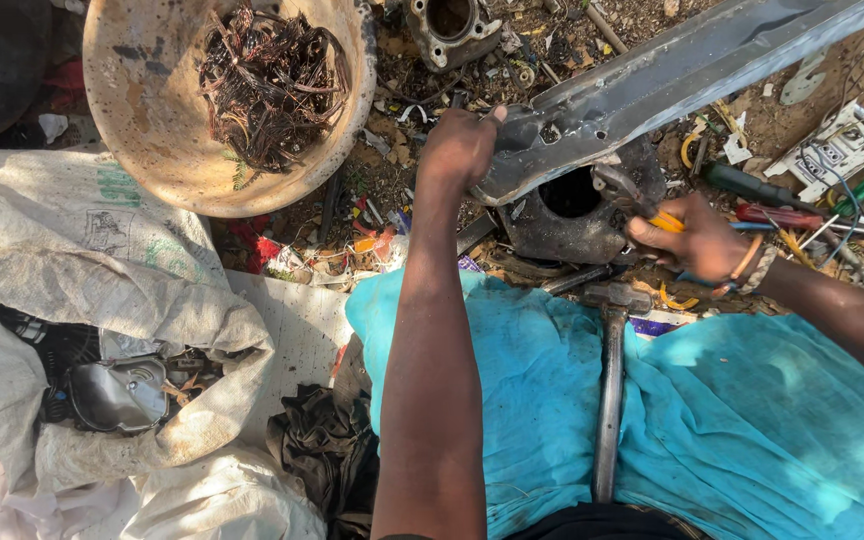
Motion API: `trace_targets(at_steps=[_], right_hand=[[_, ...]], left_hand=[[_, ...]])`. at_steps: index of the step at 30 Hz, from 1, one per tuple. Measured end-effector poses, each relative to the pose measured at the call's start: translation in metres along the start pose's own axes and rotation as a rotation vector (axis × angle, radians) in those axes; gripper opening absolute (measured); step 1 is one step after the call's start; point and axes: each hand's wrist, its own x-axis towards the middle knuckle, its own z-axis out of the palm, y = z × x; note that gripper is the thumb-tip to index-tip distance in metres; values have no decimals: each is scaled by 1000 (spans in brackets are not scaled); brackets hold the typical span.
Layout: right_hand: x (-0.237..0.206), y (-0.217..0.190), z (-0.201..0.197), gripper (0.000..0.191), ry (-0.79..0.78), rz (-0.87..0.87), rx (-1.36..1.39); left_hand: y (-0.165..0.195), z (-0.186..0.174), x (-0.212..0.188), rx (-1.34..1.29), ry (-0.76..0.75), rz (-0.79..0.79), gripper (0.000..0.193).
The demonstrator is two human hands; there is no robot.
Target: The person sits on the ground holding a long metal vehicle trim strip and hammers it to straighten the bent metal. They reposition and turn the strip, then use pliers to grip and bend protruding tabs and edges along the strip.
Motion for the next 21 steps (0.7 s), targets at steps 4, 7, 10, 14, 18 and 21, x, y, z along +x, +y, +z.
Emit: trace_targets(at_steps=[4,7,10,14,18,21], right_hand=[[-4,0,39,46,-72,-59,552],[-9,-11,63,44,-130,56,727],[-11,-31,95,37,-86,-57,971],[-5,-64,151,46,-41,-178,1200],[-9,-73,171,50,-12,-36,1351],[-19,-57,140,48,11,89,1125]], left_hand=[[15,-14,-11,3,-40,34,62],[33,-25,-25,-161,-103,-326,52],[43,-32,-35,-146,-74,-311,55],[46,-32,-35,-139,18,-279,54],[42,-29,-30,-151,-124,-394,51],[38,-28,-27,-114,-111,-328,56]])
